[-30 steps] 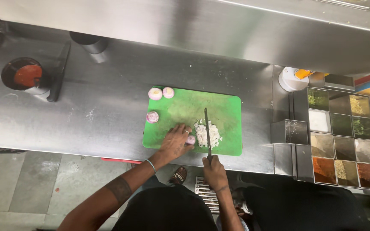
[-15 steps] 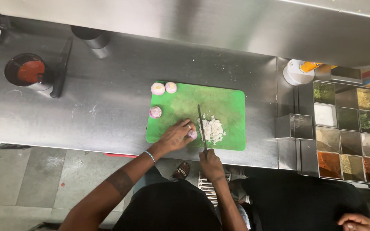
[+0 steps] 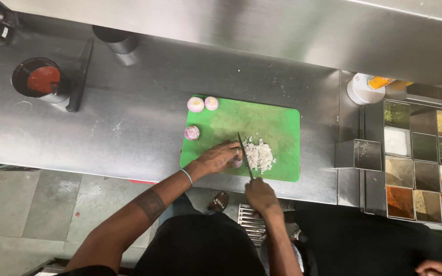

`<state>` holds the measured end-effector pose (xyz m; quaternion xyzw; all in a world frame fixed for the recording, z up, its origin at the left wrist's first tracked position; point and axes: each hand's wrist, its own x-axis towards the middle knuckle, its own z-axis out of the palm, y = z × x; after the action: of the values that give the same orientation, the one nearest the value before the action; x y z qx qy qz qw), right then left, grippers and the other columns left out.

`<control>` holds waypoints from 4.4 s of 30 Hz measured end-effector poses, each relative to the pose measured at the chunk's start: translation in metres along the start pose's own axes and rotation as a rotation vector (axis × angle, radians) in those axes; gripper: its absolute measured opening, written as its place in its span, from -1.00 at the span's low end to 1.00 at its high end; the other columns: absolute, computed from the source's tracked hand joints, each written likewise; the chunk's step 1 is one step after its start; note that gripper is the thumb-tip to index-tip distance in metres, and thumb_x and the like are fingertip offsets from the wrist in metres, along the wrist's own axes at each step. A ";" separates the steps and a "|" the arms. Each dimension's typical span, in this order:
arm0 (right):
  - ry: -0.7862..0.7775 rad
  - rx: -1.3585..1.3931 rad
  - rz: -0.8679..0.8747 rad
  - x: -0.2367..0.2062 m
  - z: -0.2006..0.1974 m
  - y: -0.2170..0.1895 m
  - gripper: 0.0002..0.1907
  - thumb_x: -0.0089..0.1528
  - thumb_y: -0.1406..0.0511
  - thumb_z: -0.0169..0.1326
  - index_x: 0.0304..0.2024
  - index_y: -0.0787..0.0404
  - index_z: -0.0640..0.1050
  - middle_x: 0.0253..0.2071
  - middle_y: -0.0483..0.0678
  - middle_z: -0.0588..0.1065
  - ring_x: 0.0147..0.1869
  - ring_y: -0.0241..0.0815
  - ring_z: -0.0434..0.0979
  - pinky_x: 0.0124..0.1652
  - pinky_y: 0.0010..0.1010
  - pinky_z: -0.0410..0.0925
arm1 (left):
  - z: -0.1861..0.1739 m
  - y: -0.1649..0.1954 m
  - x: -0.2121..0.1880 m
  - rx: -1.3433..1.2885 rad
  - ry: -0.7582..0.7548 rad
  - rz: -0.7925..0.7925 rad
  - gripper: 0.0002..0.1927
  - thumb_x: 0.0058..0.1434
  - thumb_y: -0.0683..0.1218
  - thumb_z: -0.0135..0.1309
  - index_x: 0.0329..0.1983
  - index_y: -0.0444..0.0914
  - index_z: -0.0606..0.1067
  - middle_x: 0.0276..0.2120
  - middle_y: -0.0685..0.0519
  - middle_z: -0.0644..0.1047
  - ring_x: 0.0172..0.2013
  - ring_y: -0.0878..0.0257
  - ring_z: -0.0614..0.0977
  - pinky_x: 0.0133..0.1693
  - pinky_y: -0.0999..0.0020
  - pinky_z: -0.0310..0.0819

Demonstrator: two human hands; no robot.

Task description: The person uses a knife to dice onions on a green cutting board. They repeatedly slice and mince the onions, gathering the pieces into a pile as they work.

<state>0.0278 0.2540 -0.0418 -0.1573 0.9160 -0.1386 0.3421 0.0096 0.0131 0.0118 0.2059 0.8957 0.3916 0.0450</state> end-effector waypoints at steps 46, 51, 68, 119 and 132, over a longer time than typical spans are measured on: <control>0.241 0.375 0.076 -0.027 -0.045 -0.037 -0.62 0.37 0.13 -0.06 -0.12 0.38 0.41 -0.27 0.37 0.56 -0.17 0.30 0.60 -0.14 0.04 0.40 | -0.008 0.016 0.000 0.074 0.089 -0.029 -0.38 -0.28 -0.13 0.39 -0.08 -0.24 0.46 0.07 -0.12 0.44 0.05 -0.14 0.50 0.00 -0.02 0.48; 0.041 0.591 0.317 -0.039 -0.080 -0.050 -0.60 0.34 0.12 -0.07 -0.09 0.39 0.36 -0.38 0.45 0.56 -0.29 0.44 0.67 -0.22 0.10 0.50 | -0.012 0.020 0.003 0.189 -0.073 -0.105 -0.60 0.12 -0.07 0.28 -0.04 -0.21 0.40 0.09 0.00 0.42 0.11 -0.01 0.50 0.10 0.05 0.48; -0.016 -0.164 -0.055 0.014 0.029 0.006 -0.63 0.36 0.19 -0.17 0.00 0.37 0.45 -0.06 0.39 0.48 -0.03 0.32 0.61 -0.03 0.02 0.47 | 0.001 0.003 0.006 0.063 -0.041 0.051 -0.82 0.15 -0.11 0.21 -0.33 -0.24 0.43 -0.05 -0.04 0.45 0.01 -0.03 0.51 0.03 0.07 0.44; 0.013 -0.246 -0.038 0.010 0.031 -0.007 -0.53 0.35 0.14 -0.13 0.00 0.50 0.34 -0.13 0.39 0.53 -0.07 0.32 0.62 -0.07 0.06 0.48 | 0.008 -0.012 0.009 0.013 0.069 0.072 -0.84 0.19 -0.18 0.25 -0.23 -0.27 0.50 -0.12 -0.02 0.50 -0.10 0.02 0.58 -0.05 0.17 0.55; 0.134 -0.101 0.061 0.017 0.035 -0.008 -0.50 0.36 0.10 -0.15 -0.03 0.51 0.35 -0.24 0.38 0.59 -0.15 0.31 0.65 -0.16 0.04 0.51 | 0.005 -0.020 0.009 -0.170 0.098 0.062 -0.83 0.09 -0.22 0.23 -0.30 -0.29 0.46 -0.25 -0.03 0.52 -0.24 0.01 0.61 -0.19 0.14 0.55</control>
<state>0.0406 0.2351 -0.0747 -0.1369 0.9469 -0.0921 0.2759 -0.0040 0.0083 -0.0050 0.2095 0.8535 0.4771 0.0062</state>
